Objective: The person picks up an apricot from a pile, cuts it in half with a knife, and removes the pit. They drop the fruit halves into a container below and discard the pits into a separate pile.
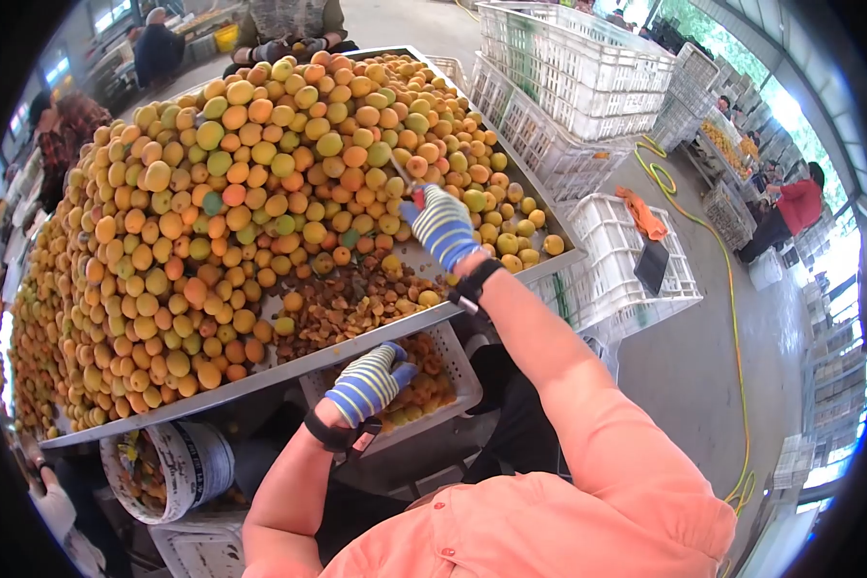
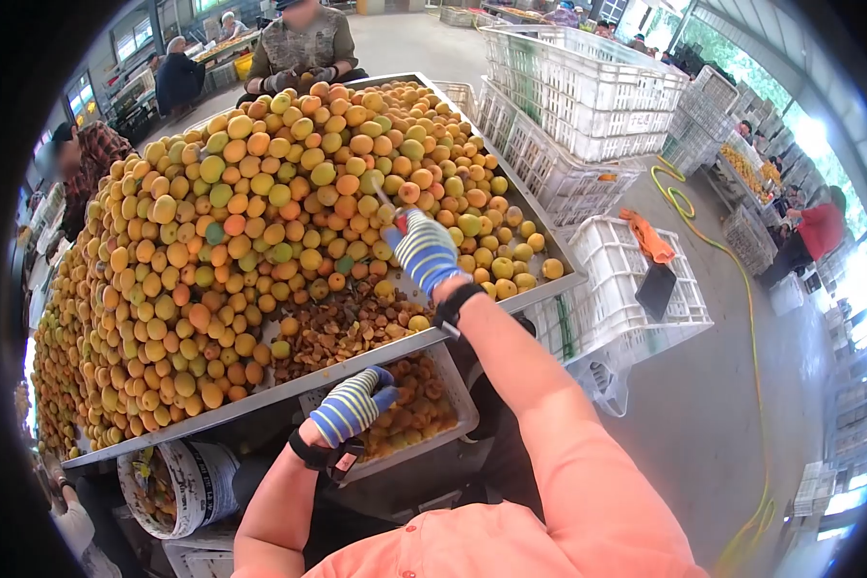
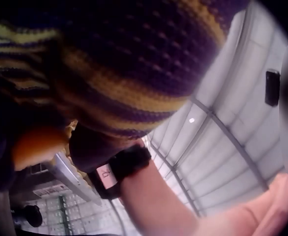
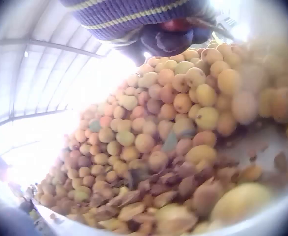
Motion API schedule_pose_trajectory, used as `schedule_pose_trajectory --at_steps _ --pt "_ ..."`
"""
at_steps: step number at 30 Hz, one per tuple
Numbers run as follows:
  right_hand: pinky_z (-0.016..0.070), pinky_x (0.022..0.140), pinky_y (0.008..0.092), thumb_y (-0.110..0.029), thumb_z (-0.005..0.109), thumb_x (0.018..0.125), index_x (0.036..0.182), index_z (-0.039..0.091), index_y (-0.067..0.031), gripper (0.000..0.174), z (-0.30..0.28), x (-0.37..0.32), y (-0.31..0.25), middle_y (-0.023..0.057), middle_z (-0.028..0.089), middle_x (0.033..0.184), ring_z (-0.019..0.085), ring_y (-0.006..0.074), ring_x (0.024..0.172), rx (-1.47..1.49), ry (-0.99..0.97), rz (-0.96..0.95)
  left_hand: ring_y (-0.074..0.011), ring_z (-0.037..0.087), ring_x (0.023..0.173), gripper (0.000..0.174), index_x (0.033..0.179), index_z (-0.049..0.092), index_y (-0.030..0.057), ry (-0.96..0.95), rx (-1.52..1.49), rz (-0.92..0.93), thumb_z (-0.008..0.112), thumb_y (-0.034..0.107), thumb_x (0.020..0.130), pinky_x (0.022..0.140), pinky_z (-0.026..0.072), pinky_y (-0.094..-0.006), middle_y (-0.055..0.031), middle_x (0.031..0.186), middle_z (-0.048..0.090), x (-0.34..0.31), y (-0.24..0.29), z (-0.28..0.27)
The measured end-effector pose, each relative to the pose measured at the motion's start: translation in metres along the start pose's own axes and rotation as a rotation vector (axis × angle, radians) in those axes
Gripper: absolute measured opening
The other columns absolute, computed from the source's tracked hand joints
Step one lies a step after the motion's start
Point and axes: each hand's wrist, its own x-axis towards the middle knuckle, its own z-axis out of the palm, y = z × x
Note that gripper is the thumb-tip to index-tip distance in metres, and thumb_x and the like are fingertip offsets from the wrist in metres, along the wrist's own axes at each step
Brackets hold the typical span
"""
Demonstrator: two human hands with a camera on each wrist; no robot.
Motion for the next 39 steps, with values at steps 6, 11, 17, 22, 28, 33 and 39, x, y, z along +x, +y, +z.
schedule_pose_trajectory --at_steps 6,11,17,22,28,33,39 --pt "0.0497 0.077 0.0433 -0.034 0.073 0.076 0.100 0.060 0.0006 0.045 0.019 0.038 0.048 0.0241 0.065 0.092 0.063 0.0387 0.088 -0.297 -0.305 0.100 -0.0372 0.061 0.094 0.037 0.107 0.059 0.0012 -0.093 -0.035 0.025 0.060 0.033 0.089 0.081 0.0480 -0.0403 -0.0225 0.096 0.065 0.005 -0.001 -0.001" --pt "0.0518 0.076 0.0413 -0.032 0.074 0.076 0.100 0.060 0.0009 0.043 0.028 0.030 0.054 0.0225 0.067 0.091 0.065 0.0380 0.088 -0.247 -0.276 0.162 -0.0229 0.064 0.079 0.031 0.109 0.059 0.0019 -0.222 -0.362 -0.055 0.057 0.028 0.092 0.071 0.0508 -0.0321 -0.0120 0.090 0.067 0.005 0.005 -0.006" --pt "0.0403 0.050 0.0269 -0.036 0.076 0.075 0.082 0.063 -0.0013 0.038 0.003 -0.006 0.023 0.0000 0.055 0.062 0.045 0.0082 0.053 0.356 -0.647 0.144 -0.0101 0.057 0.065 0.043 0.119 0.053 0.0041 0.134 -1.293 -0.106 0.051 0.040 0.096 0.054 0.0444 -0.0218 -0.0061 0.093 0.063 0.023 0.000 -0.041" --pt "0.0450 0.056 0.0258 -0.025 0.075 0.079 0.095 0.067 -0.0001 0.031 -0.027 -0.052 -0.044 0.0010 0.064 0.074 0.055 0.0090 0.063 0.519 -0.867 0.028 -0.0126 0.055 0.070 0.048 0.123 0.052 0.0004 0.110 -1.463 0.051 0.050 0.041 0.097 0.058 0.0443 -0.0216 -0.0090 0.097 0.061 0.036 -0.019 -0.046" --pt "0.0432 0.052 0.0253 -0.018 0.057 0.092 0.097 0.059 -0.0005 0.018 -0.012 -0.070 -0.034 0.0008 0.057 0.070 0.050 0.0085 0.059 0.692 -0.537 0.000 -0.0189 0.063 0.088 0.042 0.126 0.051 -0.0006 0.185 -1.775 0.076 0.055 0.027 0.095 0.075 0.0538 -0.0254 -0.0119 0.104 0.062 0.024 -0.012 -0.053" --pt "0.0351 0.045 0.0205 -0.020 0.053 0.096 0.101 0.059 -0.0019 0.020 -0.020 -0.096 -0.056 -0.0048 0.050 0.063 0.043 0.0022 0.053 0.965 -0.630 0.151 -0.0217 0.064 0.090 0.036 0.121 0.054 0.0058 0.257 -1.788 0.129 0.057 0.028 0.094 0.072 0.0543 -0.0264 -0.0129 0.104 0.062 0.024 -0.012 -0.053" --pt "0.0299 0.048 0.0185 -0.021 0.051 0.098 0.100 0.061 -0.0034 0.020 -0.016 -0.118 -0.058 -0.0068 0.046 0.066 0.038 0.0004 0.057 1.050 -0.687 0.211 -0.0179 0.064 0.085 0.033 0.115 0.057 0.0093 0.302 -1.694 0.054 0.057 0.034 0.094 0.064 0.0514 -0.0243 -0.0098 0.100 0.063 0.025 -0.023 -0.050"
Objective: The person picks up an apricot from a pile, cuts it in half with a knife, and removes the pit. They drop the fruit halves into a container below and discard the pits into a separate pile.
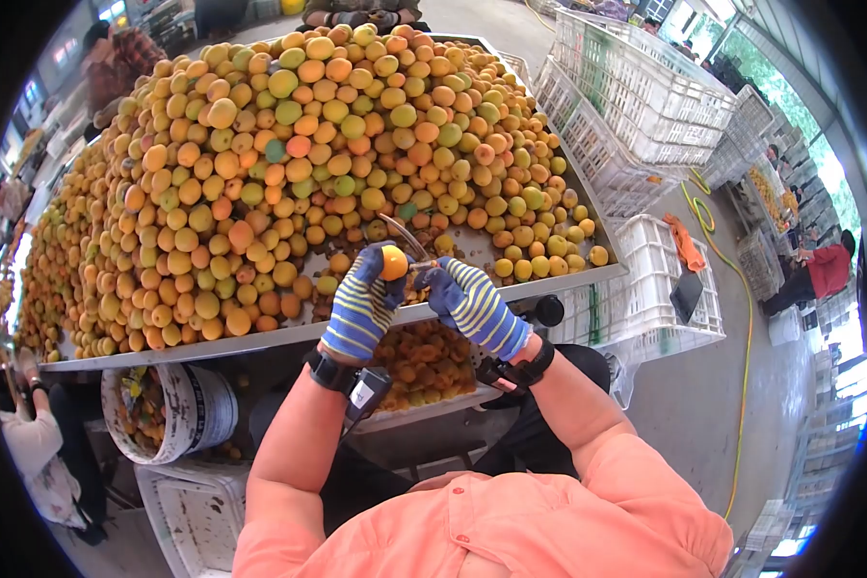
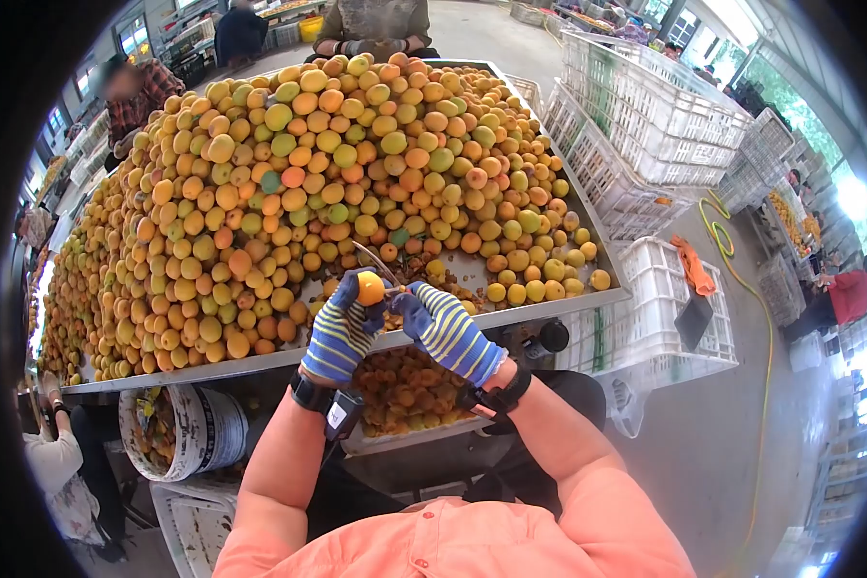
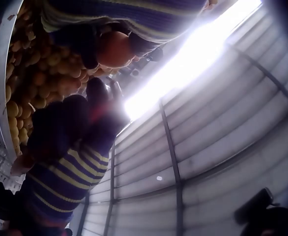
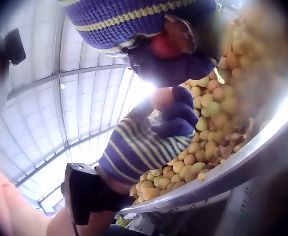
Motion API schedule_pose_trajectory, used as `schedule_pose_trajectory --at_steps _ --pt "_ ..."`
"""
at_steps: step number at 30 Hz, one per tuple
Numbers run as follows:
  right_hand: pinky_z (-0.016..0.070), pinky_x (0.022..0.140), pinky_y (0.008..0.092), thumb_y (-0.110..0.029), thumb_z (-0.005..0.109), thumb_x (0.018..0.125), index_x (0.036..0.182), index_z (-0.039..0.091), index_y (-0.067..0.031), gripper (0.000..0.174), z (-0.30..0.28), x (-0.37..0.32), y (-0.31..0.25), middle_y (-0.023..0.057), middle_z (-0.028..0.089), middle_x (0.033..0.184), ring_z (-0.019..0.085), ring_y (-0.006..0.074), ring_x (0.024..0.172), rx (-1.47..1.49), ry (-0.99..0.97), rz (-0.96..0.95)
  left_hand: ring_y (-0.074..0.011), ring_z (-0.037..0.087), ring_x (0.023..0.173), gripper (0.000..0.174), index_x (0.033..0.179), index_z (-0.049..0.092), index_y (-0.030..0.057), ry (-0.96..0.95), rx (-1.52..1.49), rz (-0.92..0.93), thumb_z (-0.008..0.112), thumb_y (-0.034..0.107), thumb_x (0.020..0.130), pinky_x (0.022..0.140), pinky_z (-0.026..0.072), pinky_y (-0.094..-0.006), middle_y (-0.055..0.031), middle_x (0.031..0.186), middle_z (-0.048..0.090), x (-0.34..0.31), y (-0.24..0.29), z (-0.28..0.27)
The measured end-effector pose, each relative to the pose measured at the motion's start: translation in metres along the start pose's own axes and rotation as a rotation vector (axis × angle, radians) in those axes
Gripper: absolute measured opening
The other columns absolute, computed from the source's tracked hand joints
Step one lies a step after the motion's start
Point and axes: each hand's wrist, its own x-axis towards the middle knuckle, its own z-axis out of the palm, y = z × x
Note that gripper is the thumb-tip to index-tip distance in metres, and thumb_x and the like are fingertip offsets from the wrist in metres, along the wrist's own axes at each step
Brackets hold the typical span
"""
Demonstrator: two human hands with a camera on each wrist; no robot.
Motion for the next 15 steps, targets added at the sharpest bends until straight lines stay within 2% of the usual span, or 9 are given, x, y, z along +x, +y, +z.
schedule_pose_trajectory --at_steps 2,5,6,9,11,12,15 --pt "0.0307 0.048 0.0184 -0.021 0.051 0.098 0.099 0.061 -0.0033 0.020 0.004 -0.003 -0.003 -0.0068 0.047 0.066 0.038 0.0003 0.058 -0.020 0.022 0.027 -0.0170 0.064 0.085 0.032 0.114 0.058 0.0104 -0.082 -0.040 -0.115 0.056 0.036 0.094 0.063 0.0509 -0.0233 -0.0080 0.099 0.064 -0.003 0.002 0.003" --pt "0.0295 0.045 0.0180 -0.028 0.049 0.099 0.095 0.060 -0.0051 0.025 0.006 0.000 -0.005 -0.0078 0.045 0.064 0.037 0.0002 0.054 -0.050 0.058 0.033 -0.0157 0.062 0.081 0.033 0.113 0.058 0.0087 0.047 -0.065 -0.065 0.054 0.036 0.095 0.062 0.0499 -0.0226 -0.0074 0.097 0.064 -0.007 -0.016 0.009" --pt "0.0279 0.044 0.0175 -0.031 0.048 0.099 0.094 0.059 -0.0066 0.028 0.005 0.001 -0.004 -0.0090 0.043 0.061 0.036 0.0000 0.051 -0.050 0.056 0.042 -0.0146 0.060 0.075 0.035 0.113 0.057 0.0068 -0.035 0.015 0.033 0.053 0.037 0.095 0.062 0.0496 -0.0231 -0.0073 0.094 0.063 -0.009 -0.018 0.009" --pt "0.0270 0.042 0.0179 -0.034 0.047 0.099 0.089 0.059 -0.0070 0.031 0.002 0.005 -0.002 -0.0090 0.041 0.057 0.035 0.0006 0.047 -0.112 0.089 0.015 -0.0140 0.057 0.071 0.035 0.110 0.057 0.0059 0.003 0.217 0.072 0.052 0.038 0.096 0.061 0.0480 -0.0241 -0.0078 0.090 0.062 -0.008 -0.013 0.011" --pt "0.0290 0.042 0.0189 -0.031 0.048 0.099 0.091 0.060 -0.0052 0.030 -0.001 0.005 -0.002 -0.0072 0.044 0.057 0.037 0.0015 0.048 -0.113 0.142 0.003 -0.0140 0.057 0.071 0.034 0.108 0.057 0.0068 -0.068 0.065 -0.036 0.051 0.038 0.096 0.060 0.0468 -0.0238 -0.0075 0.089 0.061 -0.005 -0.009 0.003" --pt "0.0284 0.041 0.0181 -0.032 0.045 0.100 0.089 0.060 -0.0068 0.030 -0.004 0.004 -0.001 -0.0077 0.043 0.058 0.036 0.0012 0.047 0.043 0.111 0.058 -0.0140 0.057 0.071 0.034 0.107 0.057 0.0072 -0.104 -0.011 -0.090 0.051 0.038 0.096 0.059 0.0462 -0.0236 -0.0074 0.088 0.061 -0.004 -0.007 0.001" --pt "0.0270 0.041 0.0171 -0.033 0.043 0.101 0.090 0.059 -0.0077 0.032 0.001 -0.007 -0.005 -0.0078 0.043 0.059 0.035 0.0007 0.047 0.192 0.000 0.116 -0.0139 0.056 0.070 0.033 0.103 0.058 0.0073 -0.038 -0.170 -0.149 0.050 0.039 0.096 0.058 0.0447 -0.0230 -0.0083 0.089 0.062 -0.005 -0.008 0.001"
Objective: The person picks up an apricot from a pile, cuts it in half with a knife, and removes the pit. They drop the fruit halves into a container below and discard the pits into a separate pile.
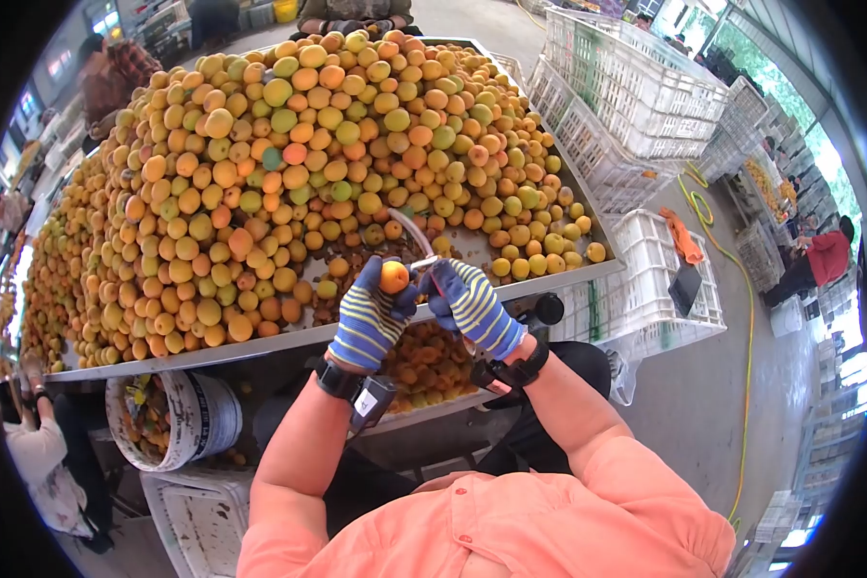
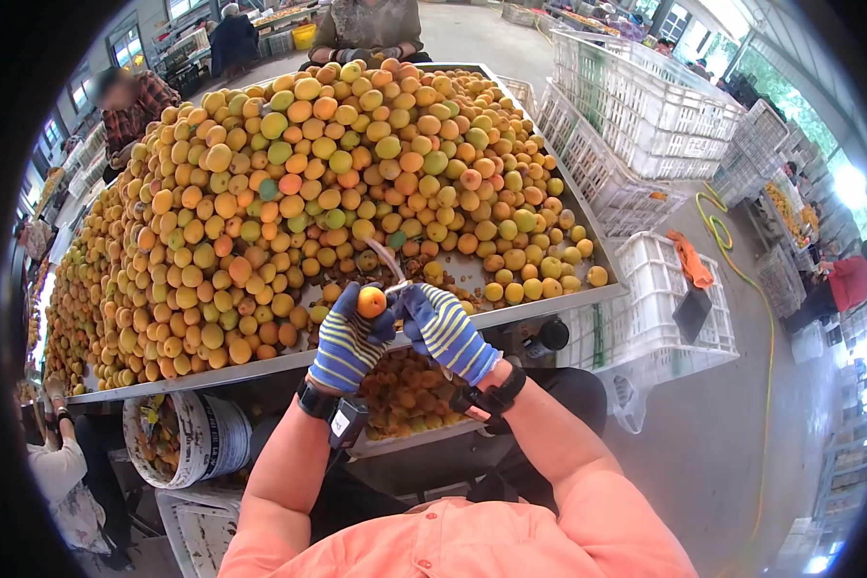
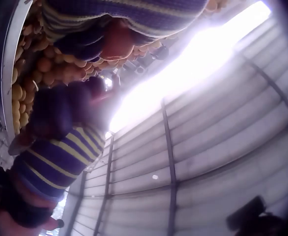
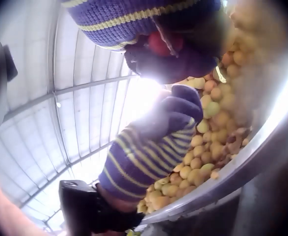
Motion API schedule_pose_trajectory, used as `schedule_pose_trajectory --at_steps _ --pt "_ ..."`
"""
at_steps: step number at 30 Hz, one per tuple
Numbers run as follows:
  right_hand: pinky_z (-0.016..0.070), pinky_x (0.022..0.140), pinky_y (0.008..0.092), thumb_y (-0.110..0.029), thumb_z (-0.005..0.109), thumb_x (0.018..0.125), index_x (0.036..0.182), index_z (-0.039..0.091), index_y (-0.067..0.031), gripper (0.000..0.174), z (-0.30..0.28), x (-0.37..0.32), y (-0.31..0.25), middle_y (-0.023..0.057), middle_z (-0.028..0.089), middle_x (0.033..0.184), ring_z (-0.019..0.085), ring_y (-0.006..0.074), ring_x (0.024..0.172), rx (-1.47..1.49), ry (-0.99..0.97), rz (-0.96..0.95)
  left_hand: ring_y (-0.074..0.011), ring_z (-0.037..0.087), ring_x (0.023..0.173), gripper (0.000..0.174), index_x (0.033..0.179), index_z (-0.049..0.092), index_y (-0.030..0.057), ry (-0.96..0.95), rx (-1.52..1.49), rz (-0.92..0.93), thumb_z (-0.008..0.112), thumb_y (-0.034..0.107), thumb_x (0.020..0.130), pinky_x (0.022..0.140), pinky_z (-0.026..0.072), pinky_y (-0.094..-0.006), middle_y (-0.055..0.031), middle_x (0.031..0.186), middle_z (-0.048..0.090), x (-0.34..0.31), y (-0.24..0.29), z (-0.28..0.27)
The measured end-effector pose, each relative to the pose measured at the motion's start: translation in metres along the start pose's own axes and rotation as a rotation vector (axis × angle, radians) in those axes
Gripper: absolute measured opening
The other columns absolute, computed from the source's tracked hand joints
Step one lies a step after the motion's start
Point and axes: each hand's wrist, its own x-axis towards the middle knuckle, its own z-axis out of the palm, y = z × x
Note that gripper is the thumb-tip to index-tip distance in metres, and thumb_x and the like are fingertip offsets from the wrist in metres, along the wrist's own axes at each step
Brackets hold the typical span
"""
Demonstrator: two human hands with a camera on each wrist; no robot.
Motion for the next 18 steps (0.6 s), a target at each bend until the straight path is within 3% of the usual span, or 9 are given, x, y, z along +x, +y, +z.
schedule_pose_trajectory --at_steps 1,3,5,8,11,14,18 --pt "0.0266 0.041 0.0168 -0.040 0.044 0.100 0.093 0.058 -0.0092 0.034 0.001 0.000 0.009 -0.0083 0.043 0.060 0.034 0.0002 0.046 -0.127 0.043 -0.024 -0.0148 0.058 0.073 0.034 0.104 0.059 0.0072 0.029 -0.022 0.000 0.051 0.039 0.095 0.060 0.0457 -0.0238 -0.0089 0.092 0.064 -0.001 -0.001 0.002" --pt "0.0266 0.042 0.0164 -0.039 0.044 0.100 0.096 0.059 -0.0100 0.032 0.004 0.007 0.027 -0.0082 0.046 0.062 0.034 -0.0008 0.047 -0.227 0.118 -0.169 -0.0160 0.060 0.077 0.035 0.104 0.059 0.0069 -0.014 0.015 0.028 0.052 0.040 0.095 0.063 0.0476 -0.0256 -0.0090 0.094 0.064 -0.001 -0.002 0.010" --pt "0.0267 0.043 0.0151 -0.036 0.045 0.100 0.101 0.061 -0.0107 0.030 0.004 0.006 0.028 -0.0086 0.052 0.068 0.034 -0.0033 0.050 -0.267 0.111 -0.198 -0.0173 0.061 0.081 0.036 0.105 0.059 0.0067 -0.033 0.053 0.038 0.052 0.040 0.095 0.067 0.0496 -0.0277 -0.0089 0.095 0.064 0.000 -0.004 0.011" --pt "0.0356 0.044 0.0225 -0.031 0.046 0.099 0.098 0.061 -0.0062 0.029 0.009 0.006 0.023 0.0004 0.060 0.067 0.049 0.0079 0.049 -0.403 0.175 -0.262 -0.0188 0.063 0.086 0.038 0.106 0.059 0.0061 -0.025 0.094 0.027 0.053 0.041 0.094 0.073 0.0523 -0.0305 -0.0086 0.095 0.065 0.000 -0.007 0.007" --pt "0.0489 0.059 0.0380 -0.027 0.054 0.095 0.095 0.060 0.0025 0.030 0.007 0.010 0.032 0.0187 0.065 0.074 0.065 0.0318 0.068 -0.986 0.380 -0.443 -0.0190 0.063 0.086 0.038 0.105 0.059 0.0052 -0.002 0.113 0.052 0.053 0.041 0.094 0.076 0.0539 -0.0313 -0.0089 0.096 0.065 0.000 -0.009 0.004" --pt "0.0486 0.059 0.0430 -0.028 0.054 0.094 0.094 0.061 0.0018 0.031 0.009 0.012 0.036 0.0235 0.063 0.073 0.062 0.0406 0.070 -0.965 0.417 -0.453 -0.0189 0.063 0.085 0.037 0.104 0.059 0.0048 0.072 0.158 0.119 0.053 0.040 0.095 0.076 0.0548 -0.0312 -0.0093 0.095 0.065 0.003 -0.015 0.004" --pt "0.0493 0.063 0.0416 -0.031 0.049 0.097 0.096 0.060 0.0023 0.036 0.009 0.023 0.053 0.0234 0.065 0.079 0.063 0.0390 0.076 -0.741 0.392 -0.392 -0.0191 0.063 0.085 0.032 0.101 0.059 0.0047 0.176 0.192 0.197 0.053 0.036 0.095 0.076 0.0550 -0.0317 -0.0090 0.093 0.064 0.003 -0.019 0.009"
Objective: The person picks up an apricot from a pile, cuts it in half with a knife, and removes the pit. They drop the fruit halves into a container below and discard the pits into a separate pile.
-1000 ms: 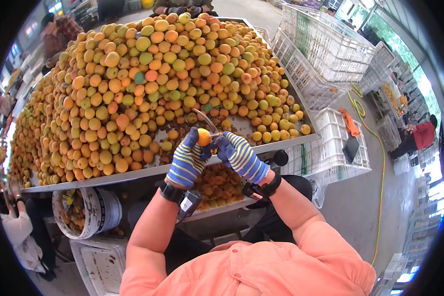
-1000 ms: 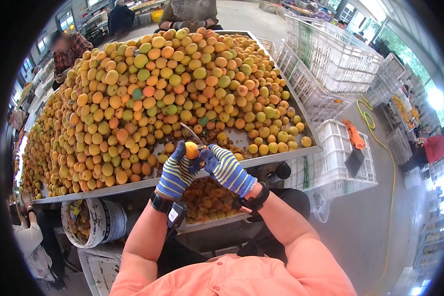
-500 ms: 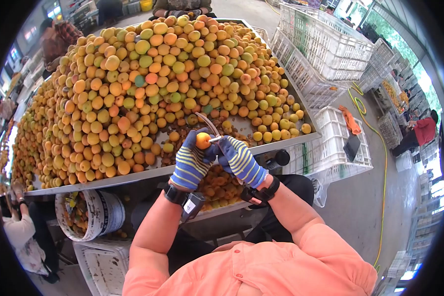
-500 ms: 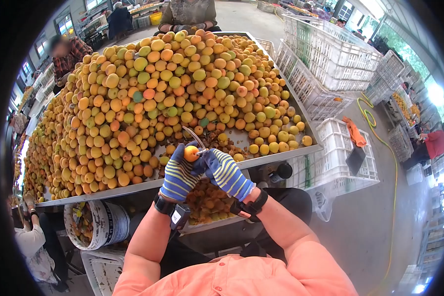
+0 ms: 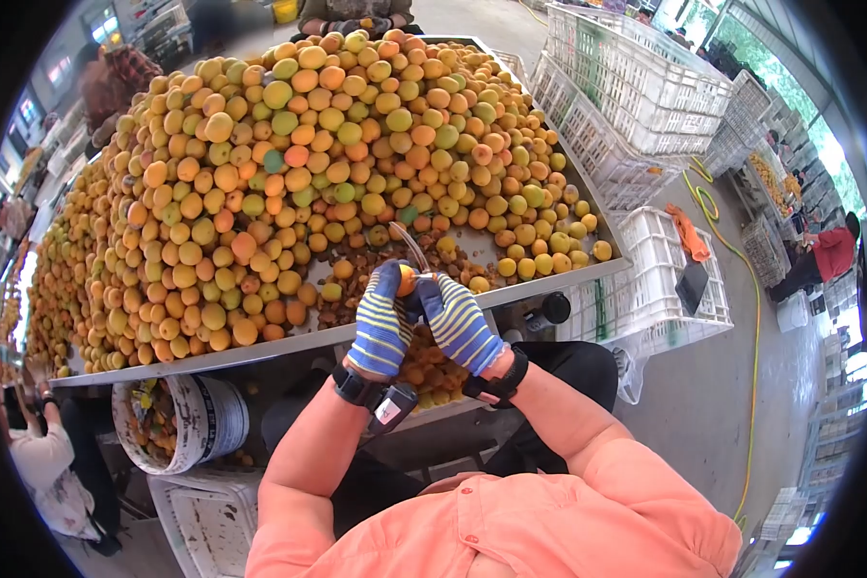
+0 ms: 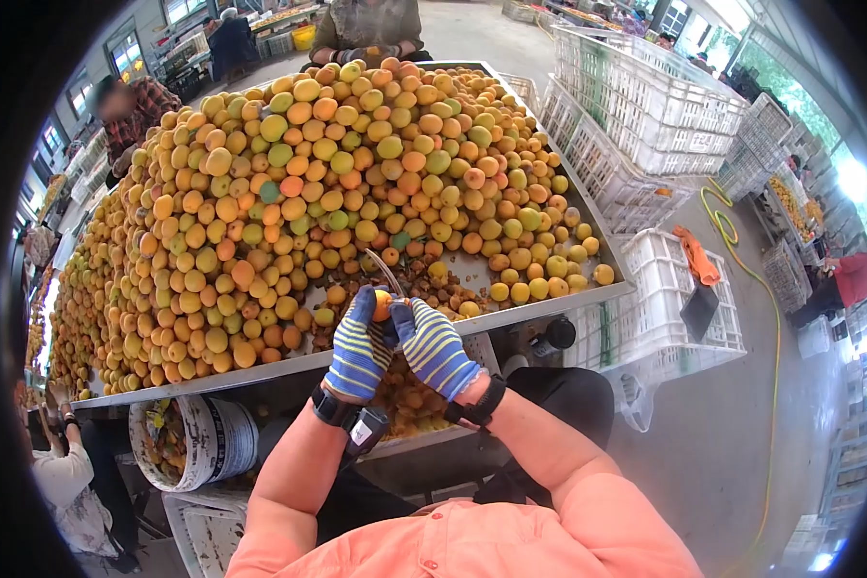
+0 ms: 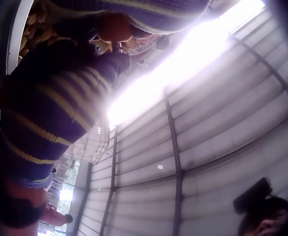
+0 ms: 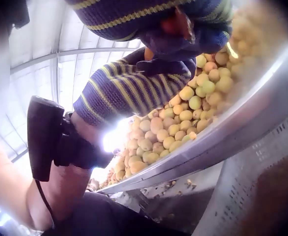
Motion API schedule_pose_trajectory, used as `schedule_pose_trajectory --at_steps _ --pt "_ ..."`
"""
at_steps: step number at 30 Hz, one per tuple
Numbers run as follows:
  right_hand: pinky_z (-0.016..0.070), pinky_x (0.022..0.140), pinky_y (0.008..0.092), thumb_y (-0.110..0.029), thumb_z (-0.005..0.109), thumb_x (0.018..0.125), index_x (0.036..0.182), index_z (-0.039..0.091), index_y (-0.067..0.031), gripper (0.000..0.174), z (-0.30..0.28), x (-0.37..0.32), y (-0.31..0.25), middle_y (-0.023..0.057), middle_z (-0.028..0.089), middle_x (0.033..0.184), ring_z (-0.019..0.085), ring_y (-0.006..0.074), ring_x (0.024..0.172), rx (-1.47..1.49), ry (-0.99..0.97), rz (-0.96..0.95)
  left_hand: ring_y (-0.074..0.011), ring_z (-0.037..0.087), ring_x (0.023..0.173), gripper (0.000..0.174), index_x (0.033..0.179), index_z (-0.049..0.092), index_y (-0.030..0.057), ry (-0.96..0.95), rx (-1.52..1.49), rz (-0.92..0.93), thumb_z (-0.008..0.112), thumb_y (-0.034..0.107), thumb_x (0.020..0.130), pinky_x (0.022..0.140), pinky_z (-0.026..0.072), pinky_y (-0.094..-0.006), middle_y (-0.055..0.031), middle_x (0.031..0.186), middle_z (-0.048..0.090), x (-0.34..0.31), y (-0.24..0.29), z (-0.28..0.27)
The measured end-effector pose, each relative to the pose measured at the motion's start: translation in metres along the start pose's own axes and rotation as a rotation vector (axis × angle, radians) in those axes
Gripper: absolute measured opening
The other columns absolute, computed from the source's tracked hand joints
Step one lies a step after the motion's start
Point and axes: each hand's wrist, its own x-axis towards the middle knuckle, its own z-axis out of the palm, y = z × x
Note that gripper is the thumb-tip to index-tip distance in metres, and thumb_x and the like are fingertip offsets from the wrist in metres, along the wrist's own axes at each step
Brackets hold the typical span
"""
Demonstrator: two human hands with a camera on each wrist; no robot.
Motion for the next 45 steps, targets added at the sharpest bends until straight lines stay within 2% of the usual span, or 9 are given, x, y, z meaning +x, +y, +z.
schedule_pose_trajectory --at_steps 5,8,9,12,17,24,35,39,45 --pt "0.0463 0.052 0.0343 -0.038 0.044 0.099 0.088 0.060 -0.0017 0.041 0.022 0.011 -0.008 0.0122 0.061 0.064 0.058 0.0257 0.055 0.206 0.043 0.039 -0.0199 0.061 0.084 0.025 0.101 0.057 0.0053 0.046 -0.006 0.204 0.056 0.029 0.095 0.078 0.0535 -0.0357 -0.0072 0.088 0.061 0.011 -0.005 -0.002" --pt "0.0325 0.037 0.0265 -0.043 0.041 0.099 0.078 0.053 -0.0114 0.040 0.005 0.016 -0.016 -0.0016 0.048 0.053 0.042 0.0127 0.039 0.937 -0.342 0.741 -0.0198 0.060 0.079 0.025 0.101 0.057 0.0073 0.105 -0.012 0.158 0.055 0.031 0.094 0.074 0.0530 -0.0363 -0.0055 0.086 0.060 0.005 0.005 0.004" --pt "0.0197 0.034 0.0202 -0.052 0.040 0.097 0.074 0.045 -0.0180 0.041 -0.001 0.015 -0.031 -0.0108 0.032 0.051 0.026 0.0036 0.036 1.086 -0.417 0.840 -0.0203 0.057 0.073 0.028 0.100 0.056 0.0094 0.072 0.043 0.106 0.055 0.037 0.094 0.070 0.0520 -0.0362 -0.0047 0.082 0.059 0.005 0.012 0.001" --pt "0.0212 0.033 0.0216 -0.057 0.041 0.095 0.077 0.046 -0.0168 0.044 -0.005 0.021 -0.024 -0.0107 0.030 0.050 0.026 0.0039 0.036 1.520 -0.789 0.753 -0.0197 0.055 0.068 0.033 0.099 0.057 0.0105 -0.234 -0.225 -0.298 0.054 0.043 0.093 0.067 0.0507 -0.0355 -0.0045 0.079 0.058 0.005 0.032 -0.012" --pt "0.0224 0.034 0.0199 -0.058 0.043 0.094 0.078 0.047 -0.0160 0.045 -0.009 0.013 -0.043 -0.0102 0.032 0.052 0.028 0.0031 0.038 1.011 -0.505 0.685 -0.0280 0.062 0.089 0.044 0.107 0.058 0.0027 -0.052 -0.337 0.087 0.053 0.044 0.093 0.081 0.0514 -0.0441 -0.0123 0.098 0.064 0.021 0.031 -0.011" --pt "0.0363 0.047 0.0239 -0.037 0.044 0.100 0.087 0.060 -0.0020 0.040 0.003 0.004 -0.030 -0.0022 0.053 0.063 0.041 0.0064 0.054 0.560 -0.327 0.392 -0.0295 0.061 0.094 0.051 0.108 0.056 -0.0015 -0.188 -0.258 0.017 0.053 0.047 0.092 0.089 0.0499 -0.0423 -0.0149 0.098 0.063 0.021 0.027 -0.016" --pt "0.0464 0.064 0.0426 -0.027 0.048 0.097 0.093 0.061 0.0043 0.034 -0.002 0.005 -0.020 0.0238 0.062 0.076 0.059 0.0412 0.074 0.029 -0.185 -0.015 -0.0240 0.061 0.086 0.045 0.110 0.051 -0.0008 -0.127 0.495 0.345 0.063 0.036 0.089 0.080 0.0509 -0.0360 -0.0110 0.091 0.062 0.034 0.025 -0.019" --pt "0.0467 0.065 0.0444 -0.031 0.048 0.097 0.094 0.061 0.0024 0.036 -0.001 0.009 -0.021 0.0238 0.063 0.078 0.060 0.0416 0.077 0.023 -0.136 0.015 -0.0289 0.060 0.105 0.048 0.119 0.052 -0.0009 -0.281 -0.073 -0.028 0.061 0.037 0.091 0.093 0.0490 -0.0403 -0.0153 0.109 0.063 0.019 0.028 -0.006" --pt "0.0472 0.063 0.0464 -0.033 0.048 0.096 0.085 0.061 0.0009 0.038 -0.007 0.004 -0.011 0.0241 0.062 0.074 0.060 0.0413 0.073 -0.279 -0.052 -0.040 -0.0274 0.061 0.102 0.039 0.117 0.053 -0.0026 -0.262 0.092 0.036 0.061 0.026 0.091 0.090 0.0521 -0.0382 -0.0190 0.111 0.062 0.018 0.027 -0.005"
